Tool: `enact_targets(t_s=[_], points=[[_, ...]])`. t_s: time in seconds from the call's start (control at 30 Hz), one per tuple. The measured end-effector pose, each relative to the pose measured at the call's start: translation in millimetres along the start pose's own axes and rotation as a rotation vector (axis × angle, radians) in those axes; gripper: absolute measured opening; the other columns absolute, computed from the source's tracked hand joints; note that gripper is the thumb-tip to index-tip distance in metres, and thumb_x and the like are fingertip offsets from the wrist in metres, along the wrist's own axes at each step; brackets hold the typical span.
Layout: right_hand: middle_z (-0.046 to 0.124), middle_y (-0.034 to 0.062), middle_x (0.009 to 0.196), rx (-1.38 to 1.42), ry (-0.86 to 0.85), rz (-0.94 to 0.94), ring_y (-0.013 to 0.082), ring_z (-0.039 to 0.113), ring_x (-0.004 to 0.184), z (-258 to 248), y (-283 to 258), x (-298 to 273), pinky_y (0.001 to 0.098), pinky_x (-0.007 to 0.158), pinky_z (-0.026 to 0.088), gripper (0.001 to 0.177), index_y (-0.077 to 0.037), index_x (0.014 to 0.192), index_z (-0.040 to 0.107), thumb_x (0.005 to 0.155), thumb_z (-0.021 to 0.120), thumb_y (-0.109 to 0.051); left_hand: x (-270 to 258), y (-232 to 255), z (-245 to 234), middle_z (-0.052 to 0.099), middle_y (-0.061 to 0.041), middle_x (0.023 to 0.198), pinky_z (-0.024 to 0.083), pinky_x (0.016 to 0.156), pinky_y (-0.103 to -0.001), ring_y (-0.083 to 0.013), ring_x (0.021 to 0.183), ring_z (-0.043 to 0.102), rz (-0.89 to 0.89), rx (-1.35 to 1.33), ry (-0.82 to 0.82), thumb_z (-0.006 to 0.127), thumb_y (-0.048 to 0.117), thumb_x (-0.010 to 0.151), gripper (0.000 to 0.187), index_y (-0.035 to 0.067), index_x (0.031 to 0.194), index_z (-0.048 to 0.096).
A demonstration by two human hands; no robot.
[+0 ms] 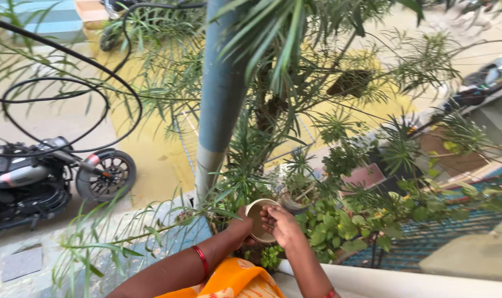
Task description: The person puts food scraps from a cup into various potted plants.
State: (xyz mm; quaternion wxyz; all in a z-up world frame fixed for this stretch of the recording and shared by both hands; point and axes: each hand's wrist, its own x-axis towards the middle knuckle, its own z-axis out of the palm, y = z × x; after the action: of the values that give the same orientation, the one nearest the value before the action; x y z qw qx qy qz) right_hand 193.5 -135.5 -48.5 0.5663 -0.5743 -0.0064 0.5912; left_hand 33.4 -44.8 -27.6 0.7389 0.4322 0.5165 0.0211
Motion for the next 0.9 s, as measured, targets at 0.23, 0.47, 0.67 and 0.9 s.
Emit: enact_targets(t_s=[0.23,0.47,0.67,0.9], points=[[0.068,0.0093,0.089,0.284,0.173,0.141,0.0242,0.068,0.077,-4.9,14.3,17.6,0.0406,0.07,0.06,0.016,-0.011,0.1,0.064,0.099,0.059,-0.026,-1.0,-1.7,13.4,0.071,-0.015,0.114,0.055,0.045,-0.036,-0.0281,0.071,0.074,-0.005,0.046,-0.023,0.042,0.024,0.098,0.058,0.024,0.154,0.03],[0.043,-0.0104,0.056,0.606,-0.186,0.077,0.0026,0.033,0.043,-32.7,-41.7,10.9,0.0192,0.037,0.025,0.03,-0.019,0.082,0.058,0.105,0.061,-0.039,5.3,-12.7,4.6,0.072,-0.011,0.111,0.056,0.044,-0.035,-0.0242,0.068,0.073,-0.034,-0.032,-0.083,0.042,0.023,0.097,0.048,0.025,0.145,0.043],[0.044,-0.0038,0.061,0.006,0.211,-0.039,0.0095,0.03,0.04,-78.6,-140.6,83.2,0.028,0.037,0.028,0.024,-0.016,0.108,0.065,0.099,0.046,-0.026,4.3,-18.4,-6.9,0.07,-0.015,0.11,0.053,0.042,-0.032,-0.027,0.063,0.068,-0.069,-0.037,-0.034,0.047,0.025,0.101,0.045,0.023,0.145,0.039],[0.058,0.0055,0.106,0.001,0.128,-0.718,0.0075,0.046,0.071,-125.1,-218.4,125.3,0.0238,0.06,0.038,0.031,-0.003,0.123,0.061,0.094,0.051,0.0,-25.3,-0.2,-29.6,0.072,-0.014,0.103,0.051,0.039,-0.03,-0.0239,0.057,0.068,-0.016,-0.078,-0.053,0.053,0.022,0.097,0.05,0.023,0.146,0.042]])
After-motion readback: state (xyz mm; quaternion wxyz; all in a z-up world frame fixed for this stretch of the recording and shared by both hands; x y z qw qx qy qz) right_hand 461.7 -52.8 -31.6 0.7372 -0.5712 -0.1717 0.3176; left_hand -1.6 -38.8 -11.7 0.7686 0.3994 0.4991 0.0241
